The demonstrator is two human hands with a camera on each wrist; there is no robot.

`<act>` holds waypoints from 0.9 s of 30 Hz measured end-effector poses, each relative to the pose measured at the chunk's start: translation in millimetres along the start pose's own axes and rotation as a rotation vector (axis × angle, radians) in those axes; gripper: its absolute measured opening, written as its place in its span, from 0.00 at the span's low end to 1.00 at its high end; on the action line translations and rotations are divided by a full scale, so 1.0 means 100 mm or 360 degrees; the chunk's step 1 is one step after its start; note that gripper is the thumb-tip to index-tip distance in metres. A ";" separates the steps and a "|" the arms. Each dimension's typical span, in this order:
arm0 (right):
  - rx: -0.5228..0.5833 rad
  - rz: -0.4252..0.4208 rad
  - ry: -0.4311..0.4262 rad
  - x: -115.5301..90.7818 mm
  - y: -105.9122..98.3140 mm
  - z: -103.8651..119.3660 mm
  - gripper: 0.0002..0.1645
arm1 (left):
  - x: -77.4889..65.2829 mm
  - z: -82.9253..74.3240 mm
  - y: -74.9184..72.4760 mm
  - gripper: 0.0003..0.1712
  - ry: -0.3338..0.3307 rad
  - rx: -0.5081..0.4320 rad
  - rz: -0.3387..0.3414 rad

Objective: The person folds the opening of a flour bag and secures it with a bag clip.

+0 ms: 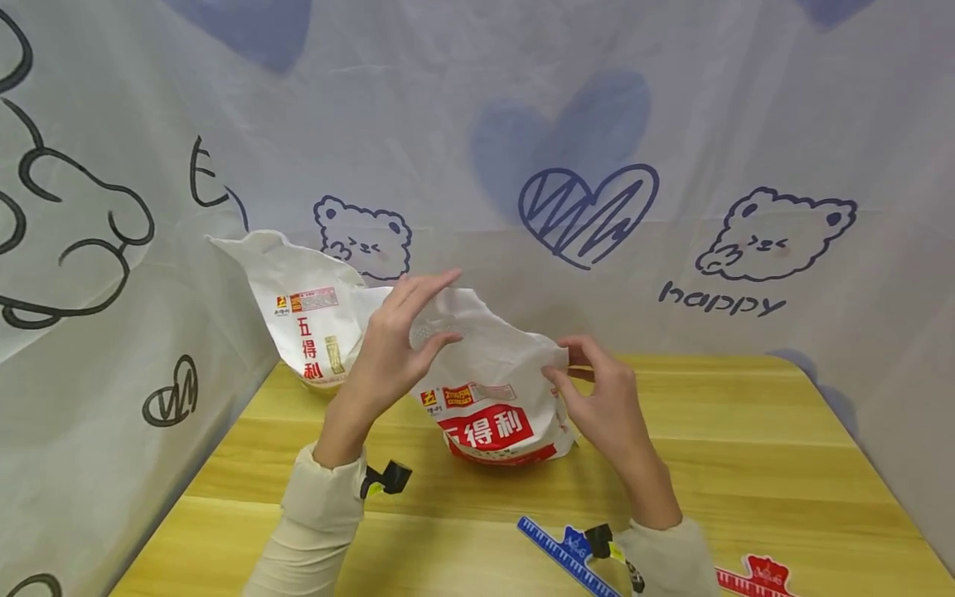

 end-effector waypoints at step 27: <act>-0.0186 0.0071 -0.0203 -0.01 -0.04 0.06 0.15 | -0.05 0.03 -0.02 0.13 -0.0041 0.0080 0.0235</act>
Point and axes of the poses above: each hand's wrist, its own x-axis towards the middle knuckle, its own y-axis out of the palm, z = x × y, the point moved 5 cm from there along x, towards the middle knuckle, and after that the axes turned 1 degree about -z, right-handed, at the moved point
